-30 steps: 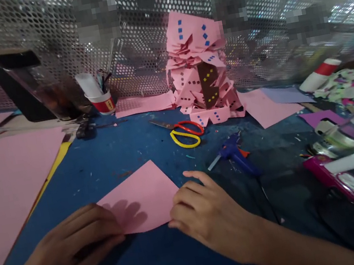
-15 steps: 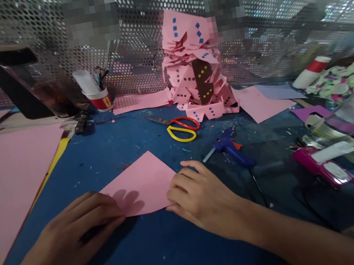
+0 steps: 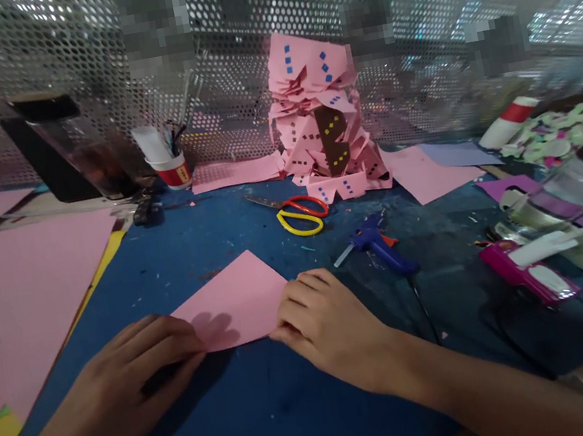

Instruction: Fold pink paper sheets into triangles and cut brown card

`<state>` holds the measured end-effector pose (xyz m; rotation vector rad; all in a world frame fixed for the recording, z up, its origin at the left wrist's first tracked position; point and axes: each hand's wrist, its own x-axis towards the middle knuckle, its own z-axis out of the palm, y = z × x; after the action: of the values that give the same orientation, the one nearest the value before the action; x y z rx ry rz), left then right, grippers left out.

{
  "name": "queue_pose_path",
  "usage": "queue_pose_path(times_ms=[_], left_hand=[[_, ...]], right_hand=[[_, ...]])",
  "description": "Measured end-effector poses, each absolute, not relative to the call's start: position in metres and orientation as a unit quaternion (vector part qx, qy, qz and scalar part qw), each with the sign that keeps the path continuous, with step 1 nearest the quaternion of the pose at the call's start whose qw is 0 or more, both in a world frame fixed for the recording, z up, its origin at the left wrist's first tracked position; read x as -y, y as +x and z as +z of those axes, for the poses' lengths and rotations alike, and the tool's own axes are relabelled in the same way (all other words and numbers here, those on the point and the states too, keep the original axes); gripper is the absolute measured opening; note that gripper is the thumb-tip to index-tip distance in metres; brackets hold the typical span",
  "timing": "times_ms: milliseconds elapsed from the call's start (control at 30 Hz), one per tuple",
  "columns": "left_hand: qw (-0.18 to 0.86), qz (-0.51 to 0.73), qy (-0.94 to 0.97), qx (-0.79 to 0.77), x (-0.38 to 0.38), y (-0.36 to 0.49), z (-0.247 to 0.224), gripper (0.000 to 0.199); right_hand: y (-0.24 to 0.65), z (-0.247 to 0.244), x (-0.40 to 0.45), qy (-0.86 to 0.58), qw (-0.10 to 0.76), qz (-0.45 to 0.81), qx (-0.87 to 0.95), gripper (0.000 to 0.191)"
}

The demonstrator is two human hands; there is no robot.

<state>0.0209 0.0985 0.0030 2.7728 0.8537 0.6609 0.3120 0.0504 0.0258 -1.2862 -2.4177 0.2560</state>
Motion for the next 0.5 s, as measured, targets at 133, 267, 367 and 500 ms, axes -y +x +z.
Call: queue_pose_path(times_ms=[133, 267, 367, 500], left_hand=[[0.079, 0.220, 0.926, -0.297, -0.0993, 0.0195, 0.0036, 0.007], [0.096, 0.222, 0.919, -0.312, -0.0996, 0.0204, 0.0057, 0.010], [0.106, 0.218, 0.915, -0.322, -0.0999, 0.0209, 0.0068, 0.013], [0.107, 0.206, 0.916, -0.328, -0.1003, 0.0204, 0.0071, 0.014]], right_hand=[[0.3112, 0.0261, -0.0500, -0.477, 0.213, 0.119, 0.844, 0.016], [0.3113, 0.0272, -0.0492, -0.490, 0.215, 0.134, 0.834, 0.018], [0.3113, 0.0281, -0.0481, -0.496, 0.203, 0.140, 0.833, 0.018], [0.3110, 0.0286, -0.0471, -0.502, 0.194, 0.138, 0.831, 0.019]])
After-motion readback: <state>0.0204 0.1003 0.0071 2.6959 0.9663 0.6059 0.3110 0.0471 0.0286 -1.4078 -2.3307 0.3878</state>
